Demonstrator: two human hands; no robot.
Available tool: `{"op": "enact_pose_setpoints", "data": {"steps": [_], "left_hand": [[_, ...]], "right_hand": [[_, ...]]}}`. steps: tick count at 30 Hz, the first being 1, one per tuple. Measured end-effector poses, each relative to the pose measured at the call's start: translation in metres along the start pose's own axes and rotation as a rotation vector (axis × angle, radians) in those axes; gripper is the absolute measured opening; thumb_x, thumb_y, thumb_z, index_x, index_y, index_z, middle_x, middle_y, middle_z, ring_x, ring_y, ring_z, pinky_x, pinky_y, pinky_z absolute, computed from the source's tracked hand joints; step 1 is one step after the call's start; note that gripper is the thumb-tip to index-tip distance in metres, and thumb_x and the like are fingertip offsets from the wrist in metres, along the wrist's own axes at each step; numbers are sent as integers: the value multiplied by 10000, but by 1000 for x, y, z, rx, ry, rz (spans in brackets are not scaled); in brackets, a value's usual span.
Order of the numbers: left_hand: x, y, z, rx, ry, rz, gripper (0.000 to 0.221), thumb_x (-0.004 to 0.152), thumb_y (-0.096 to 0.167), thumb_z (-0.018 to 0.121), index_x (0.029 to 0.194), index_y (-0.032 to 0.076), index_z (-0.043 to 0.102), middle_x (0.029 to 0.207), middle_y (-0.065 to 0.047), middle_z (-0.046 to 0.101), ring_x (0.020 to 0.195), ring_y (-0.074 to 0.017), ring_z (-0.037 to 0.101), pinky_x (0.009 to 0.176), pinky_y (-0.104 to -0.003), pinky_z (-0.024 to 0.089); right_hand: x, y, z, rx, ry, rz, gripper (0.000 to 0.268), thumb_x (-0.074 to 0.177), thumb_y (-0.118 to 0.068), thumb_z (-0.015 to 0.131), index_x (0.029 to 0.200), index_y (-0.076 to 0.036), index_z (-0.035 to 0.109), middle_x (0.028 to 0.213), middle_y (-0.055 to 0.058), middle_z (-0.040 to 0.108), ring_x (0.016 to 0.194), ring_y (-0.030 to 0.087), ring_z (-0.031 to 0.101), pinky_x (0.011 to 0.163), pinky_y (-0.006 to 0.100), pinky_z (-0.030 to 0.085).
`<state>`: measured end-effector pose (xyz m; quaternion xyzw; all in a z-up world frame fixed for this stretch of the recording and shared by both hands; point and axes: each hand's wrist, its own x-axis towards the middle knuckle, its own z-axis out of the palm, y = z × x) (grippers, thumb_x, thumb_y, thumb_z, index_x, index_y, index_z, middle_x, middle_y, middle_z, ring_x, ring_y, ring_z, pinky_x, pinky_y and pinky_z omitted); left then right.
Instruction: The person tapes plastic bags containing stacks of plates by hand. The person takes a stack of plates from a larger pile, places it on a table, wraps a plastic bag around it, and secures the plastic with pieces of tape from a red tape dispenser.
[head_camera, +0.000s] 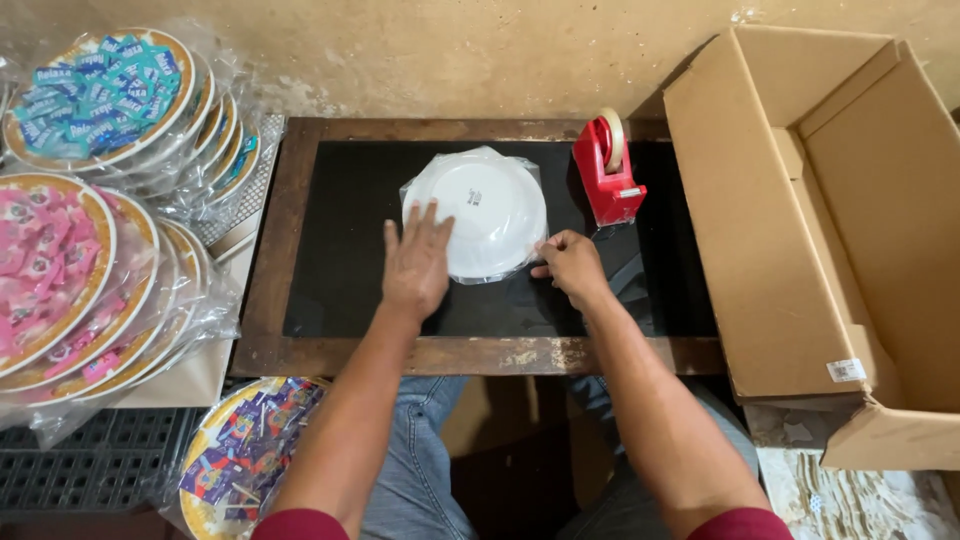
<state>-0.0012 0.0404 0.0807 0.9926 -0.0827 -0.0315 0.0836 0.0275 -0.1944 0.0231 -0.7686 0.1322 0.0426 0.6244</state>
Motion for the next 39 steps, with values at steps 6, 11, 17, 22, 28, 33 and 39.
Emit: {"op": "enact_pose_setpoints", "data": {"steps": [6, 11, 17, 22, 28, 33, 39], "left_hand": [[2, -2, 69, 32, 235, 305, 515, 956, 200, 638, 1457, 139, 540, 1612, -142, 391, 1510, -334, 329, 1186, -648, 271], [9, -9, 66, 73, 199, 303, 446, 971, 220, 636, 1403, 141, 563, 1586, -125, 415, 1508, -319, 329, 1194, -668, 230], [4, 1, 76, 60, 284, 293, 569, 811, 370, 752, 1274, 78, 596, 1557, -184, 417, 1486, -376, 355, 1152, -681, 294], [-7, 26, 78, -130, 248, 278, 640, 809, 375, 786, 1320, 37, 600, 1578, -214, 329, 1508, -440, 286, 1167, -671, 289], [-16, 18, 97, -258, 396, 326, 225, 889, 222, 690, 1065, 149, 572, 1522, -102, 388, 1504, -412, 304, 1185, -607, 310], [-10, 13, 99, -338, 442, 335, 101, 949, 238, 659, 933, 164, 592, 1481, -31, 474, 1465, -374, 401, 1146, -604, 371], [-16, 10, 98, -317, 413, 349, 113, 952, 282, 655, 915, 181, 621, 1415, 11, 542, 1429, -310, 466, 1152, -539, 368]], "right_hand": [[17, 21, -3, -38, -59, -92, 248, 841, -73, 742, 1006, 9, 577, 724, 102, 610, 503, 153, 656, 346, 202, 439], [9, 29, -7, 28, -136, -121, 180, 873, -74, 702, 988, -8, 580, 668, 70, 573, 486, 118, 576, 347, 179, 393], [-4, 39, -3, -50, -235, -196, 101, 909, -68, 667, 1006, -61, 693, 729, 104, 700, 590, 159, 655, 542, 247, 519], [-40, 18, 4, -63, -292, -191, 212, 889, -49, 635, 1086, -50, 711, 864, 135, 768, 704, 172, 732, 714, 296, 569], [-49, 26, 2, -137, -353, -262, 331, 805, -47, 734, 1134, -68, 705, 907, 99, 781, 759, 153, 731, 774, 315, 578], [-61, 22, 4, -553, -34, -714, 560, 701, -132, 867, 1227, -170, 678, 1042, 45, 589, 965, 265, 641, 863, 432, 540], [-47, 35, 4, -561, -44, -892, 128, 846, -146, 788, 968, -180, 772, 998, 18, 670, 1014, 271, 641, 888, 404, 543]]}}
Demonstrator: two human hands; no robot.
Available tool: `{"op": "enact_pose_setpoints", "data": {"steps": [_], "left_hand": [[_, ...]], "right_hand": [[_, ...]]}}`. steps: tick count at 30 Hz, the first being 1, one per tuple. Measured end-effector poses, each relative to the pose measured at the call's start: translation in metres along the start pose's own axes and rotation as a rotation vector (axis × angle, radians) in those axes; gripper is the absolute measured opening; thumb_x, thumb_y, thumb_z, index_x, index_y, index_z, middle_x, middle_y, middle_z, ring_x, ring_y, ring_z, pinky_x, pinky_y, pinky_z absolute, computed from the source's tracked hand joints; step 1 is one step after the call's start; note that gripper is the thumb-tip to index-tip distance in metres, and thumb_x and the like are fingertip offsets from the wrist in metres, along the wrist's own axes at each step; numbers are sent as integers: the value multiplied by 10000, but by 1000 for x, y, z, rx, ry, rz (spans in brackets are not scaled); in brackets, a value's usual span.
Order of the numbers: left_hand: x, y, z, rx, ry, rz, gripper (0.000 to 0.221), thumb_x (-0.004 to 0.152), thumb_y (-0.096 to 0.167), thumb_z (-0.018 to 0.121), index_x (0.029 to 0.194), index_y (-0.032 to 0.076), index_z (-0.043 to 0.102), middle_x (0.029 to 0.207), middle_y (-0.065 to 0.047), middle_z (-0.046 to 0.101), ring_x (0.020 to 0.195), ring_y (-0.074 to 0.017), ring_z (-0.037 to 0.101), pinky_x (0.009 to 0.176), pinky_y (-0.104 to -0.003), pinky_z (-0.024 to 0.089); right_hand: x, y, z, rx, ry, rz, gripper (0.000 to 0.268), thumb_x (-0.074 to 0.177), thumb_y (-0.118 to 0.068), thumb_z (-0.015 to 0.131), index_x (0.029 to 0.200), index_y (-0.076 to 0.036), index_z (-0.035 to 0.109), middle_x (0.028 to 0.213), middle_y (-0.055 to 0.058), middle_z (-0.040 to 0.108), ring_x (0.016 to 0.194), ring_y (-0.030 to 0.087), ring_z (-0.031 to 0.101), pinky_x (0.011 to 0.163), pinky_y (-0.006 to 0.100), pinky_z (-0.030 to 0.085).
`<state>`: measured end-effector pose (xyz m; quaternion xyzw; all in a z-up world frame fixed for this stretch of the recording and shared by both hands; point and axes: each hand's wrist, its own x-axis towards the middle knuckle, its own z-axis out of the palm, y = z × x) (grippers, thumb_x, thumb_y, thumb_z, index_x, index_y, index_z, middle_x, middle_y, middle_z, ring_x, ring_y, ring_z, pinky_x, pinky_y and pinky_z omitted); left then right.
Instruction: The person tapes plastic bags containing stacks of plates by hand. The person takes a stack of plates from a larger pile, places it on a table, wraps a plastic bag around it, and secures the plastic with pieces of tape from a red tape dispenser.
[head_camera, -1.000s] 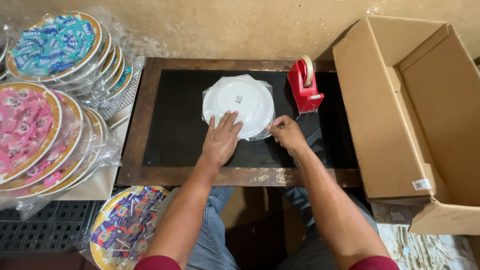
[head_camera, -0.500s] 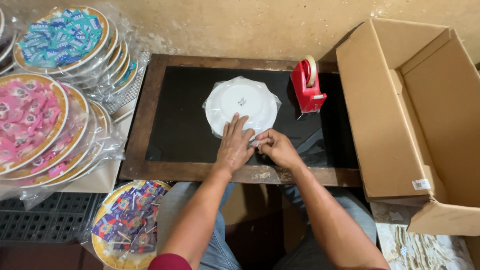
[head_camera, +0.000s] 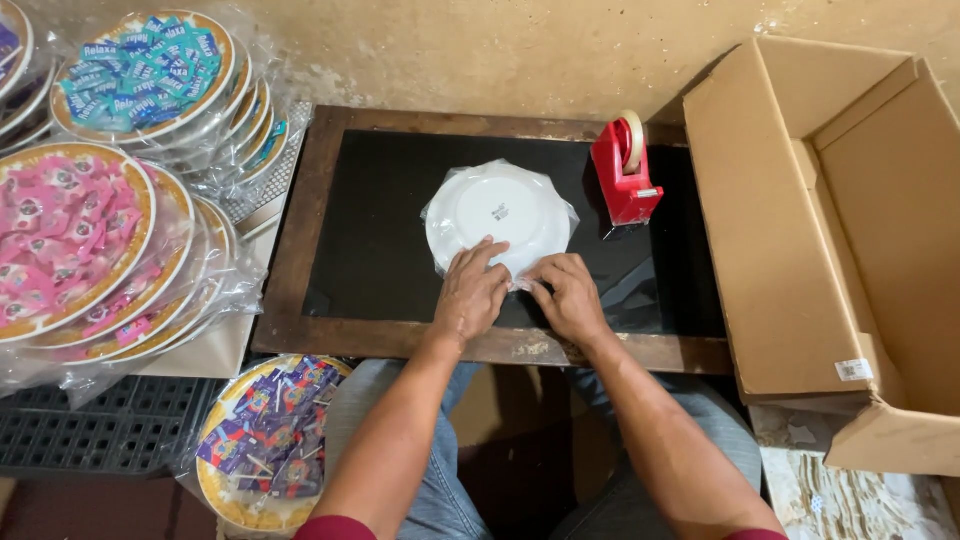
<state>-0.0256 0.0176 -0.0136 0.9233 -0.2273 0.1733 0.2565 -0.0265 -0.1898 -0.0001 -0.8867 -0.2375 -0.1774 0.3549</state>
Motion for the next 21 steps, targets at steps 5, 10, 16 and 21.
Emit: {"op": "enact_pose_setpoints", "data": {"steps": [5, 10, 16, 21], "left_hand": [[-1, -3, 3, -10, -11, -14, 109, 930, 306, 679, 909, 203, 650, 1383, 59, 583, 1409, -246, 498, 1156, -494, 368], [1, 1, 2, -61, 8, -46, 238, 847, 352, 768, 966, 199, 630, 1319, 43, 627, 1365, -235, 539, 1149, -487, 378], [4, 7, 1, -54, 77, -64, 159, 873, 305, 731, 810, 195, 635, 1193, 81, 665, 1258, -207, 594, 1129, -452, 374], [10, 3, 16, -39, 114, -160, 212, 835, 351, 745, 955, 215, 636, 1123, 51, 655, 1164, -198, 623, 1103, -441, 387]], "right_hand": [[6, 11, 6, 69, -66, 87, 83, 907, -208, 760, 963, -151, 786, 906, 65, 740, 935, 323, 688, 829, 439, 563], [11, -5, 2, 86, -106, 257, 73, 903, -217, 755, 937, -153, 766, 826, 48, 749, 898, 285, 703, 795, 409, 563], [19, -18, 1, 189, -79, 505, 122, 897, -240, 735, 846, -132, 709, 648, 37, 708, 689, 265, 691, 652, 393, 524], [18, -9, 10, 197, -30, 535, 132, 868, -233, 762, 811, -126, 710, 614, 36, 691, 633, 228, 679, 595, 362, 509]]}}
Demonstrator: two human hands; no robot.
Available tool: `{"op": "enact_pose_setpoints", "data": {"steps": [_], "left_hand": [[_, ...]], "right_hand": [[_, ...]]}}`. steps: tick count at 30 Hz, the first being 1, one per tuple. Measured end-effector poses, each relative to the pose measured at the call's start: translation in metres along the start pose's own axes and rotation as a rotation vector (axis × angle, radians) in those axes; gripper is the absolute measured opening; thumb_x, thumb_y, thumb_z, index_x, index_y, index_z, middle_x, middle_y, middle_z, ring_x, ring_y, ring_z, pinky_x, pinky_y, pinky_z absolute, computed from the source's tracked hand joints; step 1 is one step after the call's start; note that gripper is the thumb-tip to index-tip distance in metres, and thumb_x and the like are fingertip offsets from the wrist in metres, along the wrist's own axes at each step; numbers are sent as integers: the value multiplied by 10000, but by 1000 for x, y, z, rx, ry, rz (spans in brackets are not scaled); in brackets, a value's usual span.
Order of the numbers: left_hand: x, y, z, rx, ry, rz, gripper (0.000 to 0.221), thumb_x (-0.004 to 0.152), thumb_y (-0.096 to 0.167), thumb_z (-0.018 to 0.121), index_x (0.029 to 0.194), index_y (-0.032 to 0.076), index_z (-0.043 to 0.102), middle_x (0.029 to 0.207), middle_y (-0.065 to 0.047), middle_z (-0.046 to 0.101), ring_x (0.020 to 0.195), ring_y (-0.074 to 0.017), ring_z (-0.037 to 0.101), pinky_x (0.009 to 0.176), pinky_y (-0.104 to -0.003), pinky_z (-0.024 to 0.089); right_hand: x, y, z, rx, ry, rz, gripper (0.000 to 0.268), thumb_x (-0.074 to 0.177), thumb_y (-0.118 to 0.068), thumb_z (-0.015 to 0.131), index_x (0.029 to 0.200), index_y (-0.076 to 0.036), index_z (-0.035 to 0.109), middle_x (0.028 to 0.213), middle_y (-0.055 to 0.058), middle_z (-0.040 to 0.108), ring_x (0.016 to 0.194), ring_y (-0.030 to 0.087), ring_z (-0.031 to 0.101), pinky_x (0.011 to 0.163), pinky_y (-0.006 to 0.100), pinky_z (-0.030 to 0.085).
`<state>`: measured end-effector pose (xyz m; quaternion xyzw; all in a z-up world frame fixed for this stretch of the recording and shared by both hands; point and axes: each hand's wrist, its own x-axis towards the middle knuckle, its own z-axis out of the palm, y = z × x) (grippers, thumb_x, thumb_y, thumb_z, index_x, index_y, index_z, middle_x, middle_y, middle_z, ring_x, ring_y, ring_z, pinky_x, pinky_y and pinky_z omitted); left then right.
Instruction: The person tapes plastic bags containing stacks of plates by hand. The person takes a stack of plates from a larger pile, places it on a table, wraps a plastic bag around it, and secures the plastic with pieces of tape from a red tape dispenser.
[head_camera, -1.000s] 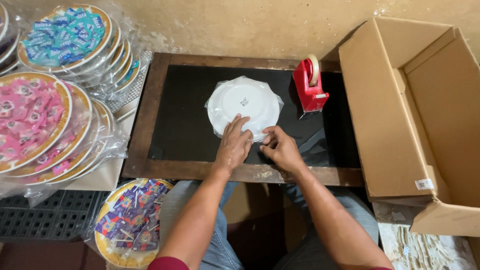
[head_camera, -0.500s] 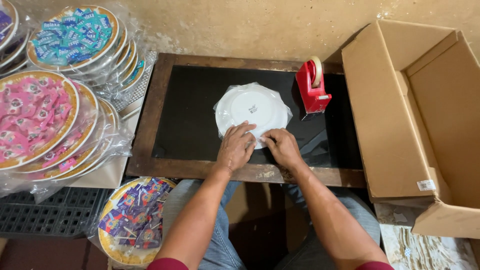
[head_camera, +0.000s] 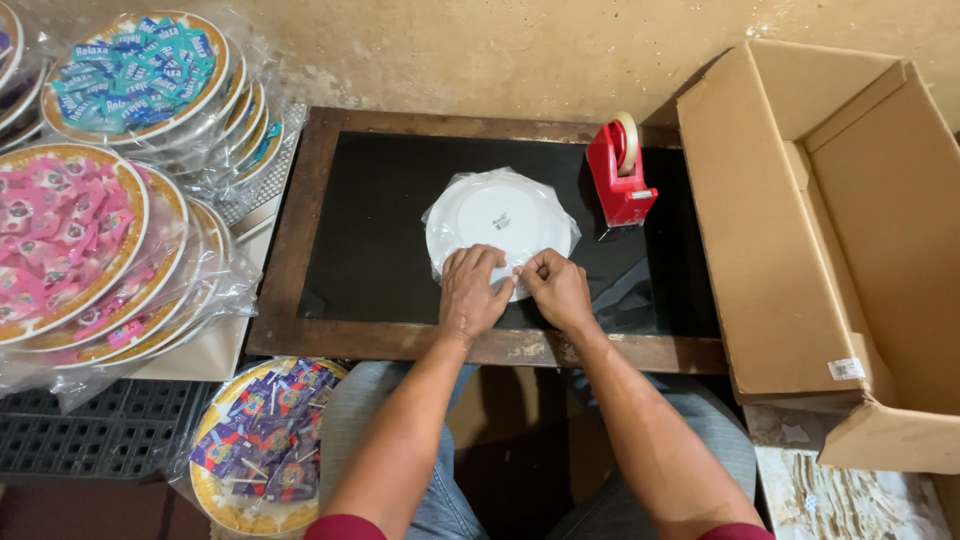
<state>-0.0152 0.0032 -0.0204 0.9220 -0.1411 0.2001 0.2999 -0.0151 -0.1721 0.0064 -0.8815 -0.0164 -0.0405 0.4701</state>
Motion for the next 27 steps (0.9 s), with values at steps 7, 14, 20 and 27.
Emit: {"op": "enact_pose_setpoints", "data": {"steps": [7, 14, 20, 27], "left_hand": [[-5, 18, -7, 64, 78, 6, 226, 896, 331, 706, 1083, 209, 670, 1103, 33, 564, 1076, -217, 593, 950, -414, 447], [-3, 18, 0, 92, 131, -22, 137, 894, 335, 704, 974, 224, 710, 1073, 54, 560, 1052, -198, 577, 935, -401, 426], [-3, 17, 3, 102, 133, 2, 116, 871, 330, 721, 926, 230, 701, 1050, 66, 567, 1045, -188, 570, 981, -412, 399], [-3, 24, -8, -6, 93, -24, 100, 894, 267, 706, 932, 174, 710, 1141, 26, 599, 1097, -229, 567, 1084, -467, 358]], "right_hand": [[1, -3, -2, 45, 3, 54, 157, 848, -246, 785, 815, -104, 727, 605, 45, 687, 616, 219, 664, 615, 341, 508], [-1, -10, -6, 48, -13, 70, 155, 836, -251, 789, 800, -110, 734, 595, 39, 694, 607, 213, 673, 629, 330, 514], [-3, -24, -28, -20, -126, 54, 100, 833, -221, 754, 826, -122, 742, 643, 41, 730, 676, 238, 712, 690, 343, 537], [44, 11, -83, -11, 382, -71, 58, 909, -224, 739, 948, -226, 781, 856, 91, 741, 891, 310, 719, 820, 430, 557]]}}
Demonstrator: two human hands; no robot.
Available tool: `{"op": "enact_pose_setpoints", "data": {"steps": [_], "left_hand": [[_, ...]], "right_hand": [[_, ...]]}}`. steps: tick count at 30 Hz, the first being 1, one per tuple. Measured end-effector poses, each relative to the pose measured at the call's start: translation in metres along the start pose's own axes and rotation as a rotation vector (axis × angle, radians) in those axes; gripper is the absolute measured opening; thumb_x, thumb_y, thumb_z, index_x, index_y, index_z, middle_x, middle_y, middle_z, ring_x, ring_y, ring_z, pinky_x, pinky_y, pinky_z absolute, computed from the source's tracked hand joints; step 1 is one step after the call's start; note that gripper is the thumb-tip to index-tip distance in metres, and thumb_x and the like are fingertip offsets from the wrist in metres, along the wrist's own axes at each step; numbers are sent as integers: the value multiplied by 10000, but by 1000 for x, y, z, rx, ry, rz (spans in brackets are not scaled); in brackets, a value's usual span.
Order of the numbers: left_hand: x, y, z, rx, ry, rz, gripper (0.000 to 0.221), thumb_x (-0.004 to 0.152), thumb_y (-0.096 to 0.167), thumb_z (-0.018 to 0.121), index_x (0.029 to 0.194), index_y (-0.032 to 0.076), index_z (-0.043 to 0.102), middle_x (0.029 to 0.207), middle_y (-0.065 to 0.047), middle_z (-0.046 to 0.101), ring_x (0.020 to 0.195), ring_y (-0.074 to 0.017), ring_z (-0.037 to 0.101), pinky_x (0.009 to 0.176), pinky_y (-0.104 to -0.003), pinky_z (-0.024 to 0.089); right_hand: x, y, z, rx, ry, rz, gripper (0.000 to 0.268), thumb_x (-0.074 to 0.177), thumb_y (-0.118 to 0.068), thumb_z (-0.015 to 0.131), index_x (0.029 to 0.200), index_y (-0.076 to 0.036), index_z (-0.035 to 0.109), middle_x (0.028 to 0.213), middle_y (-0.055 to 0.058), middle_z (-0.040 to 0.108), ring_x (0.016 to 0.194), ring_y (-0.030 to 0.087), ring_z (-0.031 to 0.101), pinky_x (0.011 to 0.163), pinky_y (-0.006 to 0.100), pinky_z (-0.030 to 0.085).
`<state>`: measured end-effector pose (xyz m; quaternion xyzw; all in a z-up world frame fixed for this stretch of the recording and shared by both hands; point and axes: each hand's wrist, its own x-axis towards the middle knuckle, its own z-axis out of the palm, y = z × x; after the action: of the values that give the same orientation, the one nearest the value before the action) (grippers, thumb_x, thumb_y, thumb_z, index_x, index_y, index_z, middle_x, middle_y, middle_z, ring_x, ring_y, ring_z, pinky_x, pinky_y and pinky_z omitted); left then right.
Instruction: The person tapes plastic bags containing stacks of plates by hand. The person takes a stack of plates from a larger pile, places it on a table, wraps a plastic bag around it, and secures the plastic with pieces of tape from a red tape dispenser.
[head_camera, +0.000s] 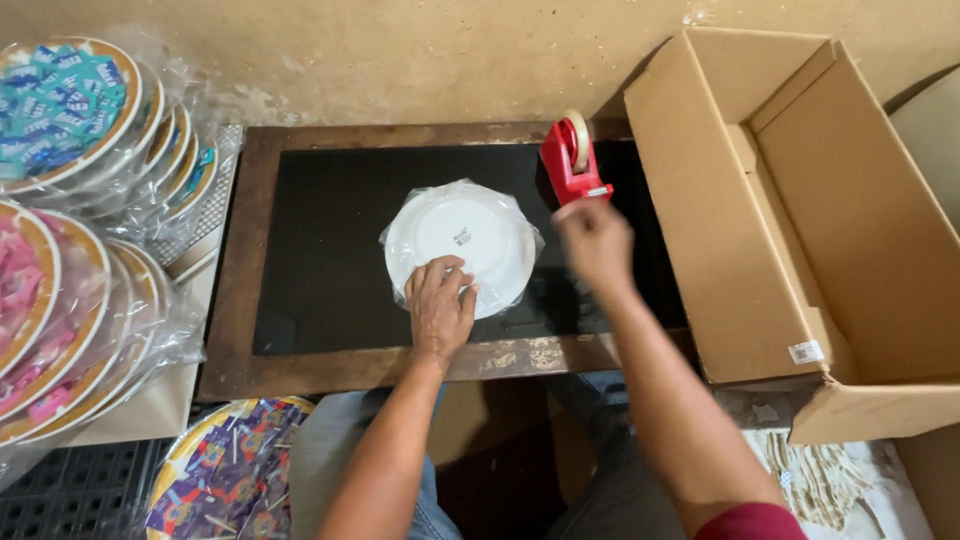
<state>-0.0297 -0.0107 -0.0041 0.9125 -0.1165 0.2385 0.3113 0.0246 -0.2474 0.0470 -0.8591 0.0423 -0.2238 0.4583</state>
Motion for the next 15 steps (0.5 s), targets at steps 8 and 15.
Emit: {"op": "enact_pose_setpoints", "data": {"steps": [8, 15], "left_hand": [[-5, -7, 9, -11, -45, 48, 99, 904, 302, 706, 916, 204, 708, 1077, 54, 618, 1058, -200, 580, 1083, -451, 362], [-10, -9, 19, -41, -15, 87, 110, 881, 309, 725, 900, 203, 708, 1056, 56, 636, 1030, -210, 594, 1093, -459, 369]], "right_hand": [[105, 89, -20, -276, 36, 145, 218, 953, -413, 648, 1027, -259, 784, 945, 37, 748, 1006, 327, 692, 885, 480, 530], [122, 107, 18, -122, -102, 364, 235, 862, -414, 722, 906, -205, 817, 803, 75, 732, 822, 295, 721, 721, 437, 589]]}}
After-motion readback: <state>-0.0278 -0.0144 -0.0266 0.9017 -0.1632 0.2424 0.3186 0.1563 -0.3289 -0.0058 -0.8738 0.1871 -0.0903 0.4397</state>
